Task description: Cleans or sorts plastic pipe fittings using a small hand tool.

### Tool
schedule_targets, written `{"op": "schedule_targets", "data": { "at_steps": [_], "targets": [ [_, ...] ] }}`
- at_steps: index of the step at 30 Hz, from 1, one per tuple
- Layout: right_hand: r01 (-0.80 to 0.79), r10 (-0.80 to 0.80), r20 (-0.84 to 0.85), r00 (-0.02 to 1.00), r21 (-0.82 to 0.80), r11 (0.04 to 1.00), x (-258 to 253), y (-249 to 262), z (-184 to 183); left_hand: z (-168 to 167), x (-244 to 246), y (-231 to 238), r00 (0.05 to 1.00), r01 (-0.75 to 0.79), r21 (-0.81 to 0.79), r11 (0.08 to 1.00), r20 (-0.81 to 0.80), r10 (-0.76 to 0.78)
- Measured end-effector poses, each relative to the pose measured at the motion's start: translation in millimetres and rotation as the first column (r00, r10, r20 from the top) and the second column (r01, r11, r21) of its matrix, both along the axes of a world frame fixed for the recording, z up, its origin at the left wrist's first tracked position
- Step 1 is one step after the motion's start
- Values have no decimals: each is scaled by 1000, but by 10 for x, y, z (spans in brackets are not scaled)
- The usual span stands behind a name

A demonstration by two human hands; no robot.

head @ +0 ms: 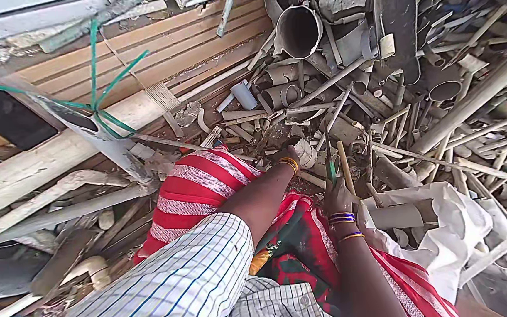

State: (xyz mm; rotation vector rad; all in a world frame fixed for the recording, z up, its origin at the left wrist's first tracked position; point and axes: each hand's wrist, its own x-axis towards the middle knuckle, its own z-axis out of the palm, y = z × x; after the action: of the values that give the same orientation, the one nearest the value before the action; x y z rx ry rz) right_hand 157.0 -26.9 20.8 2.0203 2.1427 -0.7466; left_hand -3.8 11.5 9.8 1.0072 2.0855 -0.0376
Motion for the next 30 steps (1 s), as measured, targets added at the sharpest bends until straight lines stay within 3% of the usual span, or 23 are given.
{"op": "schedule_targets", "data": {
  "at_steps": [2, 3, 6, 7, 8, 10, 12, 13, 14, 16, 17, 18, 20, 22, 23, 24, 25, 26, 27, 28, 30],
  "targets": [
    [-10, 25, -92, 995, 160, 987, -12, -58, 37, -14, 1, 21, 1000, 2, -11, 1000, 9, -2],
    [-30, 38, -71, 997, 107, 994, -16, -86, 21, -29, 14, 14, 1000, 14, -28, 1000, 4, -14],
    [-61, 92, 97, 991, -278, 959, -7, 3, -141, -36, 41, 30, 999, 20, -37, 999, -29, -21],
    [-27, 65, 115, 991, -306, 952, 18, 24, -185, -66, 50, 18, 999, 26, -39, 999, -38, -28],
    [0, 30, 109, 994, -269, 963, 25, 31, -164, -112, 43, 13, 998, 39, -33, 999, -49, -41],
    [0, 0, 4, 1000, -44, 999, 2, -9, 10, -111, 20, 18, 996, 66, -21, 998, -52, -67],
    [-21, 59, -154, 986, 237, 971, -1, -95, 56, -41, 16, 24, 994, 94, -41, 995, -47, -95],
    [-42, 91, -166, 982, 275, 961, 1, -136, 19, -33, 23, 12, 994, 102, -56, 993, -43, -105],
    [-76, 100, -122, 988, 189, 979, -2, -147, -11, -22, 32, 8, 993, 111, -68, 992, -38, -113],
    [-111, 118, 34, 992, -161, 981, -20, -28, -74, 7, 57, 15, 992, 116, -81, 990, -44, -120],
    [-100, 120, 72, 990, -230, 968, -18, 12, -110, 10, 70, 3, 992, 114, -86, 990, -51, -118],
    [-85, 102, 70, 992, -207, 975, -24, 13, -91, 5, 69, -15, 989, 125, -90, 988, -70, -131],
    [-67, 68, -38, 997, 24, 997, -44, -54, 51, -6, 42, -16, 988, 134, -88, 987, -61, -140],
    [-56, 105, -156, 982, 290, 955, -48, -128, 90, -28, 11, -5, 993, 120, -69, 990, -13, -121],
    [-66, 122, -156, 980, 324, 944, -50, -152, 61, -41, 6, -13, 996, 92, -55, 994, 11, -92],
    [-91, 117, -101, 988, 233, 968, -57, -160, 38, -51, 15, -30, 998, 58, -39, 998, 24, -57],
    [-107, 107, -1, 994, 30, 994, -79, -113, 26, -46, 23, -37, 999, 34, -25, 999, 22, -34],
    [-102, 117, 90, 989, -155, 983, -94, -41, -18, -28, 29, -35, 999, 29, -31, 999, 33, -28],
    [-80, 116, 140, 983, -239, 968, -93, 4, -60, -20, 36, -37, 999, 46, -39, 998, 30, -45],
    [-57, 92, 148, 985, -230, 972, -100, 8, -37, -19, 36, -44, 998, 61, -36, 997, 26, -61],
    [-51, 53, 61, 997, -23, 998, -118, -48, 123, -20, 9, -39, 996, 82, -26, 996, 20, -82]
  ]
}}
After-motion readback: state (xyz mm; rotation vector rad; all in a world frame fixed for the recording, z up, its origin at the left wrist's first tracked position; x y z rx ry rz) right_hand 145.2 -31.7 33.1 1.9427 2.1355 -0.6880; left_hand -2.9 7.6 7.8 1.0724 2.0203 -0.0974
